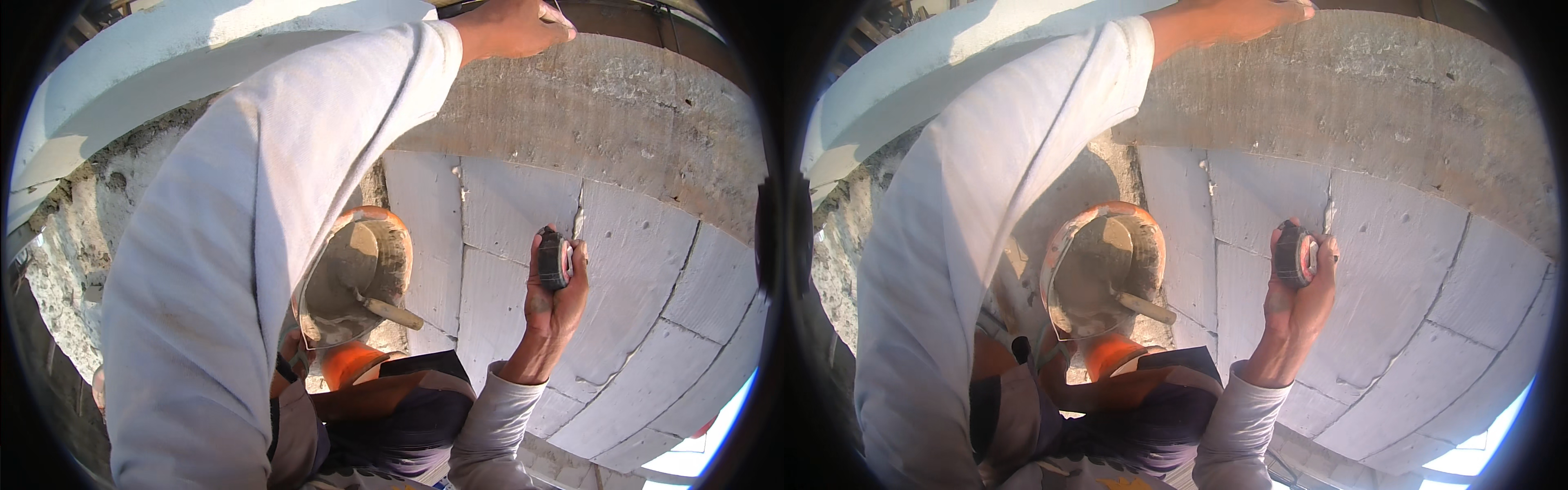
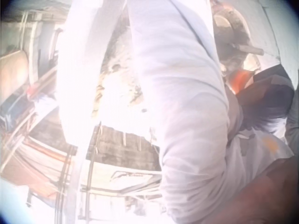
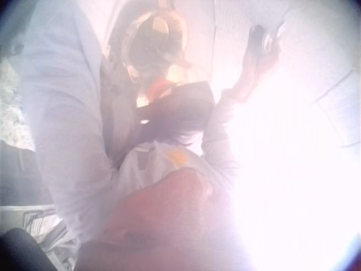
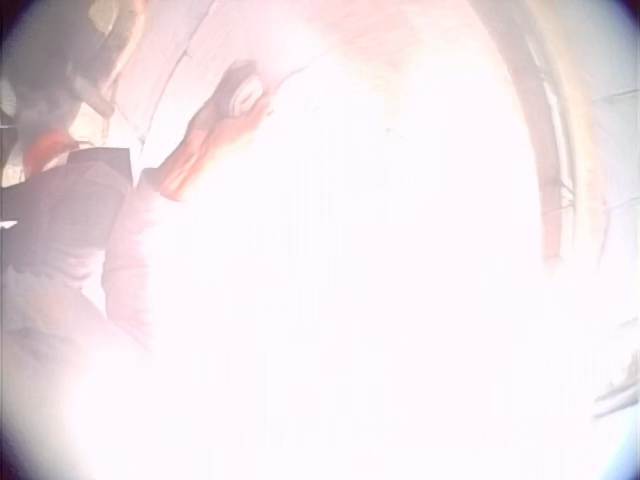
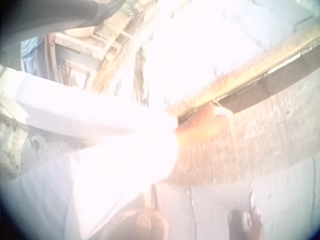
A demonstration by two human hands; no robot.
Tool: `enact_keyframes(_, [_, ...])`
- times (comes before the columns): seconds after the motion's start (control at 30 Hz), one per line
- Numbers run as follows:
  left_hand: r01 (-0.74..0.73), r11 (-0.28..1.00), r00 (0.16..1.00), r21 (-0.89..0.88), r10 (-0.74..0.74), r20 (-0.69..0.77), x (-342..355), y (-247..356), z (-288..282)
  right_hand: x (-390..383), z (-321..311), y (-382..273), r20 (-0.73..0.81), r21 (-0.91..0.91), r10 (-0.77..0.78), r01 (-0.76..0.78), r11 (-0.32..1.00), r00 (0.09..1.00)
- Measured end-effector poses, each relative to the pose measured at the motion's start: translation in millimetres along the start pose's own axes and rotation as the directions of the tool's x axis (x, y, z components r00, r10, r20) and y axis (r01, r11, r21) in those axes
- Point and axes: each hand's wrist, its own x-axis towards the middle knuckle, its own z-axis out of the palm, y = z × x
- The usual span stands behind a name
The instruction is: The person measures a wall section using a tape measure and string line, then applies mortar to a white rectangular tile with a trowel. The person positions the tile against the wall and adjusts it to align with the string line.
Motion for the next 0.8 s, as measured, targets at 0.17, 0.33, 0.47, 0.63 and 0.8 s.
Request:
enact_keyframes(0.17, [-0.092, 0.98, 0.952, 0.177, 0.138, -0.274, -20.1, -8.8, 22.6, -17.9, 11.0, -3.2, 0.083, 0.037, -0.005, 0.002, 0.999, 0.997])
enact_keyframes(0.33, [-0.326, 0.918, 0.907, 0.227, 0.371, -0.199, -90.0, -4.0, 64.9, -34.1, 49.6, -5.4, 0.115, -0.033, 0.015, -0.011, 0.999, 0.993])
enact_keyframes(0.47, [-0.278, 0.96, 0.952, -0.018, 0.278, 0.129, -105.6, 5.8, 80.3, -26.9, 81.9, -14.7, 0.21, 0.114, 0.138, -0.164, 0.98, 0.968])
enact_keyframes(0.63, [0.003, 0.74, 0.999, -0.672, 0.032, 0.04, -116.1, -43.7, 124.6, -12.2, 127.3, -10.4, 0.237, 0.272, 0.176, -0.239, 0.932, 0.955])
enact_keyframes(0.8, [0.285, 0.479, 0.952, -0.83, -0.24, 0.189, -119.5, -54.4, 179.5, 11.4, 132.7, -16.9, 0.154, 0.378, 0.207, -0.251, 0.891, 0.966])
